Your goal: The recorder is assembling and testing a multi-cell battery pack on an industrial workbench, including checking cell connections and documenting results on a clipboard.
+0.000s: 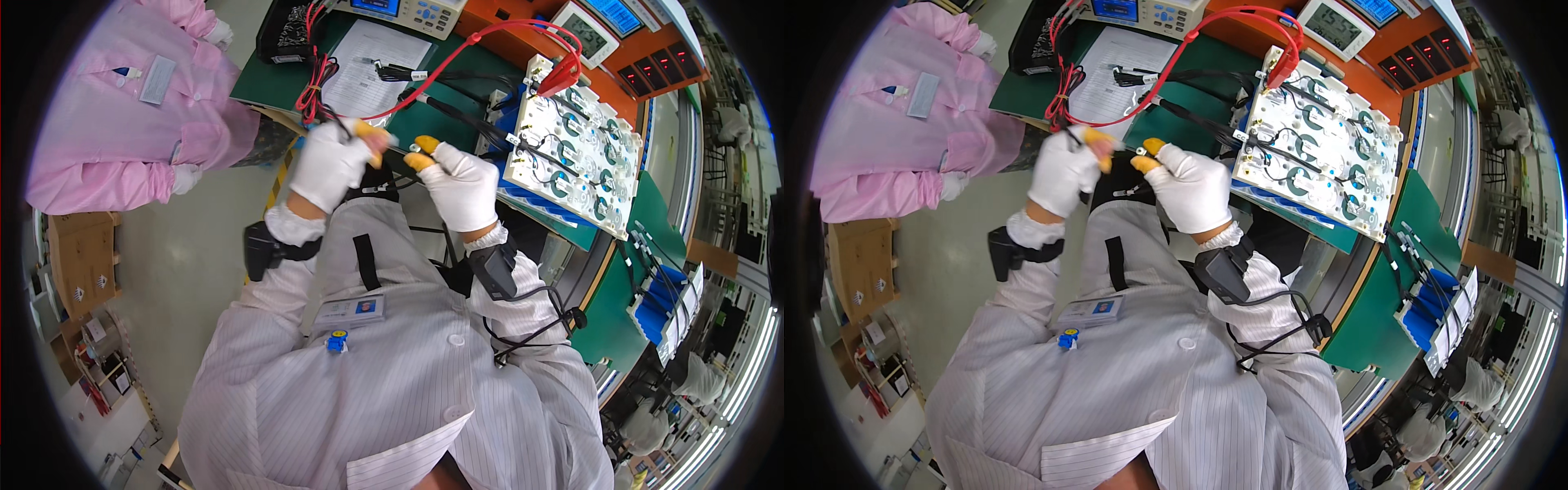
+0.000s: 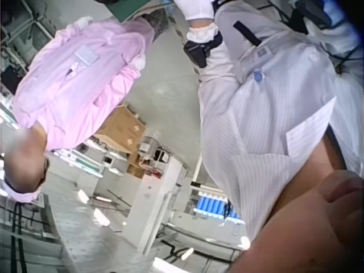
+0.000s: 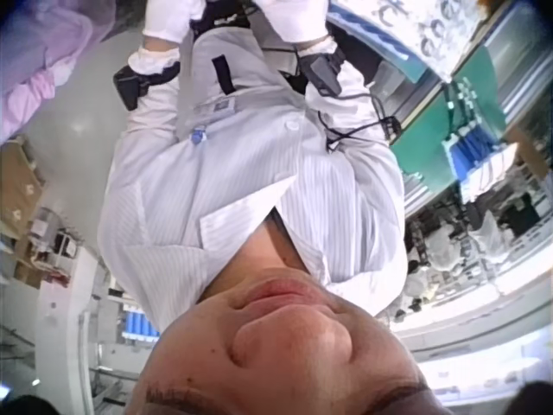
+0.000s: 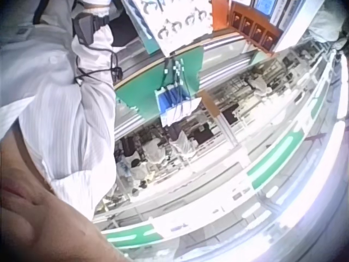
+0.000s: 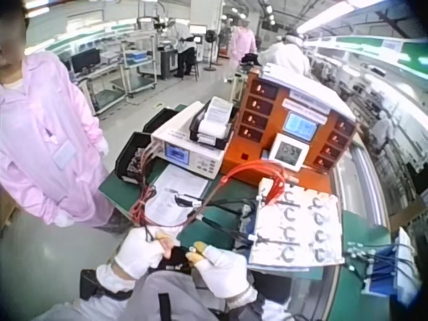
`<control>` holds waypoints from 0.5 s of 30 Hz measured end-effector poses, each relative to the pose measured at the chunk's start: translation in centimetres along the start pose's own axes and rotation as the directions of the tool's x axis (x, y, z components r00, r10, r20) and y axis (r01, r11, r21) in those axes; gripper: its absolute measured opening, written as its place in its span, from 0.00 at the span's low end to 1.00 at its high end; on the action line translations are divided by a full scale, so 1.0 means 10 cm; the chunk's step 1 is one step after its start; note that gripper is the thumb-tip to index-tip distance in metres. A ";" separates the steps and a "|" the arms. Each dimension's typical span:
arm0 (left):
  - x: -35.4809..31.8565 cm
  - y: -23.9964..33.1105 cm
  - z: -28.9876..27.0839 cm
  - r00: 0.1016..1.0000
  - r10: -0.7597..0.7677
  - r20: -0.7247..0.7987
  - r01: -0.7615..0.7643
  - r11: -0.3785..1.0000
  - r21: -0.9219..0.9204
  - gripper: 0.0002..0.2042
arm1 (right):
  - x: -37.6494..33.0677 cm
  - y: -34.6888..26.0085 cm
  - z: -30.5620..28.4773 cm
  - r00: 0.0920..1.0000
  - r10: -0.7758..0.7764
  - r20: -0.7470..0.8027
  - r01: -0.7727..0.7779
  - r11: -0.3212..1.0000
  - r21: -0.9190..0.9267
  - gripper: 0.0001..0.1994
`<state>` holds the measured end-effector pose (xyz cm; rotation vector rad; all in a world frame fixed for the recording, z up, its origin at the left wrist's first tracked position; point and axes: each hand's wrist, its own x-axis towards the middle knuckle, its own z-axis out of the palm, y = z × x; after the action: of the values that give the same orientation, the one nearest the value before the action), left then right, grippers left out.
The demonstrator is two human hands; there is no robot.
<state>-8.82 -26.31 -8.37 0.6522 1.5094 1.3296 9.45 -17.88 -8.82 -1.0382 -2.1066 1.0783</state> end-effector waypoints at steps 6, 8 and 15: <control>0.30 0.05 0.07 0.951 0.185 -0.247 -0.281 0.851 -0.443 0.09 | -0.04 0.07 -0.05 0.951 -0.243 0.192 0.273 0.951 -0.144 0.08; 0.34 0.04 0.14 0.945 0.212 -0.247 -0.307 0.836 -0.455 0.09 | -0.05 0.14 -0.01 0.902 -0.352 0.252 0.406 0.889 -0.212 0.08; 0.36 0.06 0.24 0.935 0.192 -0.298 -0.312 0.844 -0.436 0.10 | -0.04 0.12 -0.01 0.878 -0.381 0.292 0.471 0.798 -0.375 0.11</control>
<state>-8.16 -22.00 -8.73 0.3830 1.2274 1.9670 10.18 -17.70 -9.82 -0.5864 -2.6598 0.5078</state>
